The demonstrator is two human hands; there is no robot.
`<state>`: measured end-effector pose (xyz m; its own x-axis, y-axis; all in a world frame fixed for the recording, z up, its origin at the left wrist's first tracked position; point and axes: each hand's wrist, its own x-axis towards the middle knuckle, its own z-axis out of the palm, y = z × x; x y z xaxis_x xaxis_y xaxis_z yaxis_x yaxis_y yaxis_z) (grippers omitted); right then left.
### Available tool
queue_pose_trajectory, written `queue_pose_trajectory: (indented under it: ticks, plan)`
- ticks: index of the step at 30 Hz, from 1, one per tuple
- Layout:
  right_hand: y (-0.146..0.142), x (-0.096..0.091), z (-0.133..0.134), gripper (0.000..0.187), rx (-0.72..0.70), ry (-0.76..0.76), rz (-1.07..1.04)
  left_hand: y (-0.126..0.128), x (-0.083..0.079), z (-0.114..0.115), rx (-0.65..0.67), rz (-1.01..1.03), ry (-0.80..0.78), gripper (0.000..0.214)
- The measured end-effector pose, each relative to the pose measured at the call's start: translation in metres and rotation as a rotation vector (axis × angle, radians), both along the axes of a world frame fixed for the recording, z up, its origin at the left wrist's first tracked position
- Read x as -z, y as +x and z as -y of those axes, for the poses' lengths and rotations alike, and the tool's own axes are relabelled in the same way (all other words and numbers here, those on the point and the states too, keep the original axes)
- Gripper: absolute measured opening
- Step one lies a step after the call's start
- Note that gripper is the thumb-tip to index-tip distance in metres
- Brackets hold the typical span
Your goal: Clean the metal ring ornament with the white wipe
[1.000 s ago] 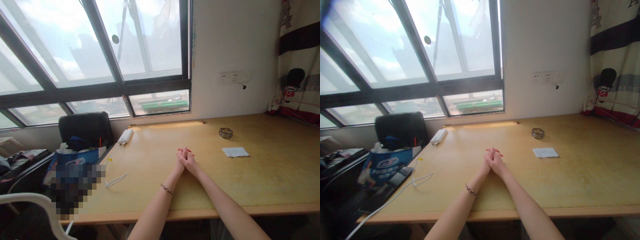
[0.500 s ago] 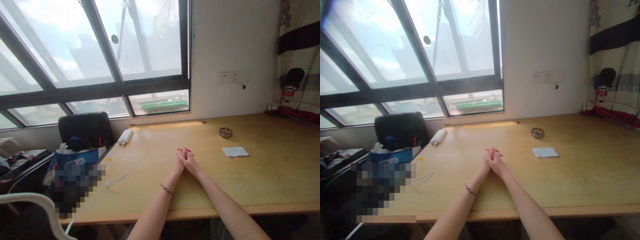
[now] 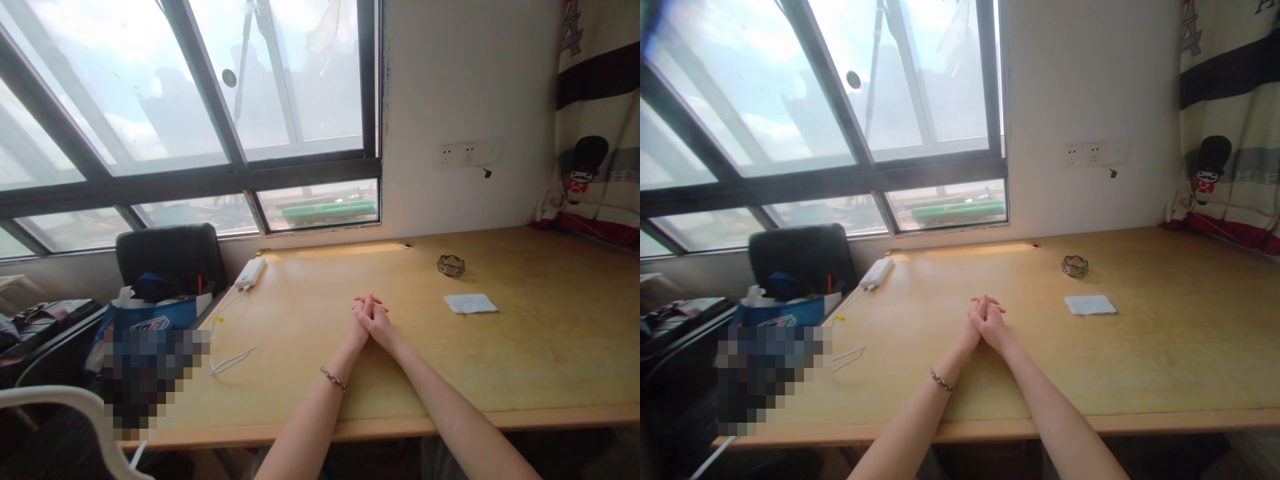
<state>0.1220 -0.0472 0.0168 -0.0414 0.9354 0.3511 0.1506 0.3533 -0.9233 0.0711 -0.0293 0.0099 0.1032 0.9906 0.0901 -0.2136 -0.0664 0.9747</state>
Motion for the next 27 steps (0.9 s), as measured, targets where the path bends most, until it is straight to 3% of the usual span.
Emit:
queue_pose_trajectory:
  ticks: [27]
  plan:
    - [0.0003,0.0036,-0.0017,0.03,-0.013,0.013,0.0,-0.0003,0.0007,-0.0001,0.005,0.015,-0.022,0.042]
